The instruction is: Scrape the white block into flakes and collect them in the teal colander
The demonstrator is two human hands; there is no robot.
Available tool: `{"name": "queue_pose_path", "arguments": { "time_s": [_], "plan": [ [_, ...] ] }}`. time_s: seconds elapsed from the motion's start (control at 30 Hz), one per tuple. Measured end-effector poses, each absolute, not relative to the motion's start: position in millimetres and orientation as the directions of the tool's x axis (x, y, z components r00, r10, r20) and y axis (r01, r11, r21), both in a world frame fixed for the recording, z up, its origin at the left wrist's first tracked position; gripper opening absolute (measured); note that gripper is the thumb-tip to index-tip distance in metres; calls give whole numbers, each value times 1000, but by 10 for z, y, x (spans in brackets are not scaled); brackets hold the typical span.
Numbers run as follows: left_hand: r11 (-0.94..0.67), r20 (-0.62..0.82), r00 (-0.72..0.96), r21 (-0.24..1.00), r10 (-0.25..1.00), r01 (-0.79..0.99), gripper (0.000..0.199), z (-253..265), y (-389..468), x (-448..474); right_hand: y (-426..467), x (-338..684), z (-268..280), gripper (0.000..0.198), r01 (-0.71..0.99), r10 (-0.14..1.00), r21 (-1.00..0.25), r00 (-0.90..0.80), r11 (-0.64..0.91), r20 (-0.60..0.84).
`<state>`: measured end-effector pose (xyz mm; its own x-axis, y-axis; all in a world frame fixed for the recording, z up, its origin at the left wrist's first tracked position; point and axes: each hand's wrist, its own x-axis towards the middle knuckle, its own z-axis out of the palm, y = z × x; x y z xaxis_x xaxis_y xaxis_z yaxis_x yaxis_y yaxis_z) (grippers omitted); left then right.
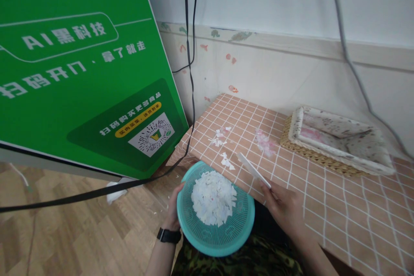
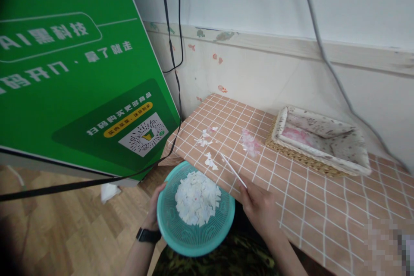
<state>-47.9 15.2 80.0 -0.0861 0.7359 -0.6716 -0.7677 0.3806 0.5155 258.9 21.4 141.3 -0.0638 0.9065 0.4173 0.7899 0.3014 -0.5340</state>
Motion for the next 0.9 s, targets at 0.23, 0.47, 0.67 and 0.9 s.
{"name": "queue_pose_path", "arguments": {
  "time_s": [0.23,0.47,0.67,0.9],
  "plan": [
    [399,-665,-28,481,746,-781,15,770,190,-484,156,2375,1446,21,697,888,-571,-221,434,404],
    [395,-637,-38,522,770,-756,15,760,207,-524,224,2349,1488,21,645,906,-638,-259,420,335],
    [395,-626,-17,512,780,-763,13,774,229,-551,544,2387,1388,24,771,892,-516,-143,373,429],
    [361,-595,-38,535,803,-764,13,832,272,-554,554,2311,1370,31,697,872,-531,-321,482,370]
  ]
}}
